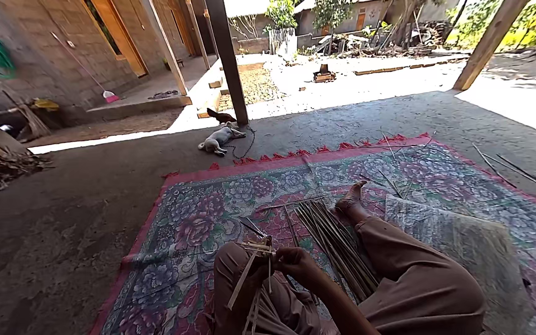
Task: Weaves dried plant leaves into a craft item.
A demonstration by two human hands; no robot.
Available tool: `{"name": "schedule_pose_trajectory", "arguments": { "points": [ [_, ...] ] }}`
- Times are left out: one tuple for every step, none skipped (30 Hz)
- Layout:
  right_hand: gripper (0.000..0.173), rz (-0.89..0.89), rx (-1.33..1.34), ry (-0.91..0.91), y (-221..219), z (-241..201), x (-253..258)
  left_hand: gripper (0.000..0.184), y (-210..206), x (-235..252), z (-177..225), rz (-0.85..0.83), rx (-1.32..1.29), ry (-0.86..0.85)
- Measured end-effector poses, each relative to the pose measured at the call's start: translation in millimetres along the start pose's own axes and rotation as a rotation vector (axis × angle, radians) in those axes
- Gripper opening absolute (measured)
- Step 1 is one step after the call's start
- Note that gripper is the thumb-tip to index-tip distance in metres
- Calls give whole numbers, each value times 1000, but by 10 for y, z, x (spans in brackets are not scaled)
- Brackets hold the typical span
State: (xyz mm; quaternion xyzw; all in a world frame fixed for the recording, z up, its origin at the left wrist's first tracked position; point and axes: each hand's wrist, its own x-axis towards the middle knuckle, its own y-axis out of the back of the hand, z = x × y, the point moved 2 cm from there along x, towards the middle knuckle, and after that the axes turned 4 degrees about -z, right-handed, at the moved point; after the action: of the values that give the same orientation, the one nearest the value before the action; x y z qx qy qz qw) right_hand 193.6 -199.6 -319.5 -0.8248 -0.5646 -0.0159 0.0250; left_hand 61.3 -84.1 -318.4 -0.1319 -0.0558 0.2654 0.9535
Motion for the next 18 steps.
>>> {"name": "schedule_pose_trajectory", "arguments": {
  "points": [
    [10, 7, -25, 6, -7, -11, 0, 13, -64, -20, 43, 54, 15, -15],
    [14, 12, -37, 16, -17, -23, -1, 16, -137, -40, 90, 102, 32, -36],
    [17, 24, -38, 30, -35, -33, -4, 19, -192, -43, 114, 125, 35, -55],
    [18, 44, -27, 39, -56, -36, -5, 21, -206, -31, 101, 110, 21, -70],
    [19, 64, -3, 39, -71, -31, 0, 22, -164, -9, 42, 62, 28, -80],
    [20, 78, 30, 33, -81, -22, 7, 22, -58, 27, -101, 7, 42, -110],
    [21, 79, 60, 20, -86, -10, 12, 21, 22, 55, -199, -28, 66, -135],
    [20, 61, 79, 2, -84, 9, 15, 20, 73, 75, -257, -32, 76, -162],
    [19, 12, 70, -22, -75, 36, 16, 21, 114, 97, -293, -13, 63, -190],
    [17, -65, 35, -42, -62, 73, 14, 22, 145, 117, -293, 23, 34, -221],
    [15, -141, -7, -61, -51, 110, 13, 21, 169, 134, -278, 71, 8, -247],
    [13, -186, -46, -64, -45, 142, 12, 21, 198, 153, -275, 107, -14, -280],
    [13, -184, -89, -52, -39, 155, 12, 21, 214, 163, -270, 121, -20, -307],
    [16, -158, -134, -40, -33, 135, 8, 20, 196, 159, -245, 133, -7, -329],
    [19, -117, -161, -35, -29, 95, -1, 19, 141, 150, -199, 153, 11, -345],
    [22, -73, -136, -27, -29, 62, -7, 20, 103, 144, -182, 161, 9, -361],
    [24, -39, -62, -23, -37, 24, -16, 20, 64, 119, -152, 162, 23, -369],
    [24, -17, 29, -19, -53, -16, -26, 21, -18, 79, -65, 185, 60, -346]
  ]
}}
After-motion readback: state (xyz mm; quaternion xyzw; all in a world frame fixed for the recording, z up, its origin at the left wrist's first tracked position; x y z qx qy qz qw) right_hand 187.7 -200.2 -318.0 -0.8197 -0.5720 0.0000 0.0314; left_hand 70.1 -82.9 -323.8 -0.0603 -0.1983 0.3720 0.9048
